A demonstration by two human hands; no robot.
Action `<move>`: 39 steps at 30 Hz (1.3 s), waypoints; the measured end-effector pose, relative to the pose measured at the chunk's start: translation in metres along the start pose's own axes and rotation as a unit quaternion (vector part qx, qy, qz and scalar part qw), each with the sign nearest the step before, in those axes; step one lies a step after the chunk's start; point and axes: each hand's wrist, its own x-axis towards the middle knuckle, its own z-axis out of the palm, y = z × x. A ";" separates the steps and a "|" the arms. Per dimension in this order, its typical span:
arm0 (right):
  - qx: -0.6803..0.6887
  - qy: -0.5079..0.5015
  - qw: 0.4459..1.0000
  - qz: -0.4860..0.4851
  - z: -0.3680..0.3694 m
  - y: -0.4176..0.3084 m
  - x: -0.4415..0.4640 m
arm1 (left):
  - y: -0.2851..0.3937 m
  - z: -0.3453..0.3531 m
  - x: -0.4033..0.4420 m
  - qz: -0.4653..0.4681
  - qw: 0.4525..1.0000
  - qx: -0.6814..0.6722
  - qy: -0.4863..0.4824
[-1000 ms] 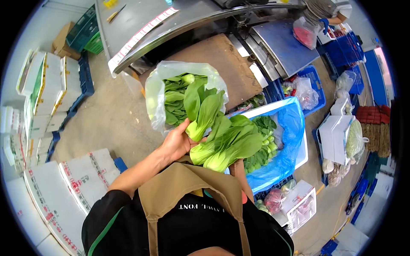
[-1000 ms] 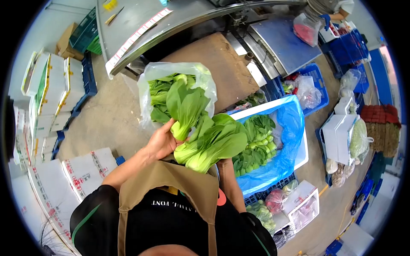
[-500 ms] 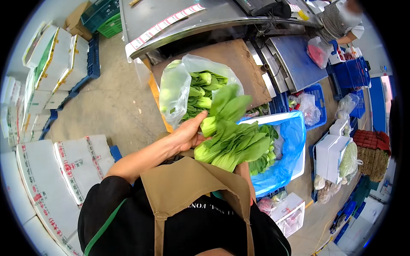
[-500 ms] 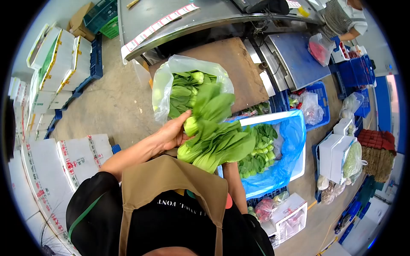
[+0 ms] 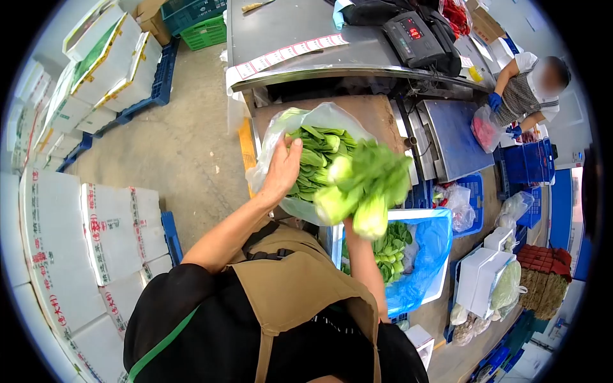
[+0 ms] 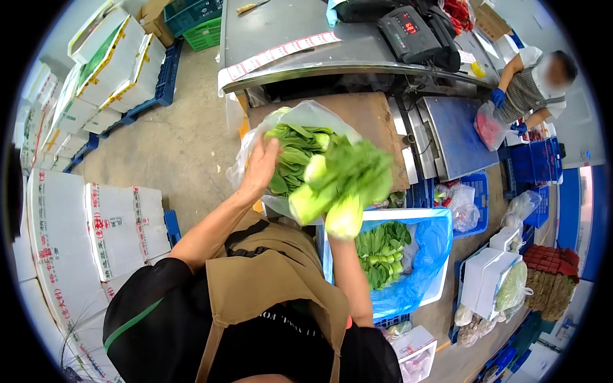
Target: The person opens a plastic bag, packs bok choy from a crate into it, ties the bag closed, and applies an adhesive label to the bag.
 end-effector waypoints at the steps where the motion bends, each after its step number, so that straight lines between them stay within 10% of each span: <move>1: 0.018 -0.012 1.000 0.009 -0.002 0.016 0.019 | 0.003 0.000 0.003 0.024 0.999 0.013 0.031; 3: 0.232 -0.074 0.960 0.136 0.005 0.017 0.050 | 0.009 -0.006 0.010 0.035 0.998 0.014 0.057; 8: -0.240 -0.065 0.968 -0.016 0.091 -0.055 0.059 | -0.007 -0.020 0.027 0.025 0.992 0.068 0.101; 13: -0.758 -0.142 0.556 -0.311 0.088 -0.066 0.082 | -0.011 -0.018 0.046 0.144 0.982 0.039 0.113; 18: -0.919 -0.254 0.282 -0.105 0.086 -0.008 0.092 | -0.016 -0.007 0.044 0.099 0.991 0.069 0.058; 20: -0.879 -0.254 0.392 -0.097 0.085 -0.007 0.107 | -0.008 -0.002 0.034 -0.034 0.998 0.045 -0.012; 23: -0.776 -0.328 0.538 -0.021 0.098 -0.046 0.124 | -0.033 0.028 0.025 0.002 0.998 -0.037 -0.045; 28: -0.840 -0.264 0.472 0.037 0.096 -0.083 0.110 | -0.125 0.075 0.067 0.301 0.921 0.225 -0.105; 31: -0.854 -0.206 0.470 0.080 0.061 -0.078 0.104 | -0.129 0.069 0.065 0.279 0.902 0.289 -0.159; 39: -0.588 -0.227 0.746 0.217 0.052 -0.133 0.113 | -0.140 0.029 0.046 0.449 0.814 0.308 -0.201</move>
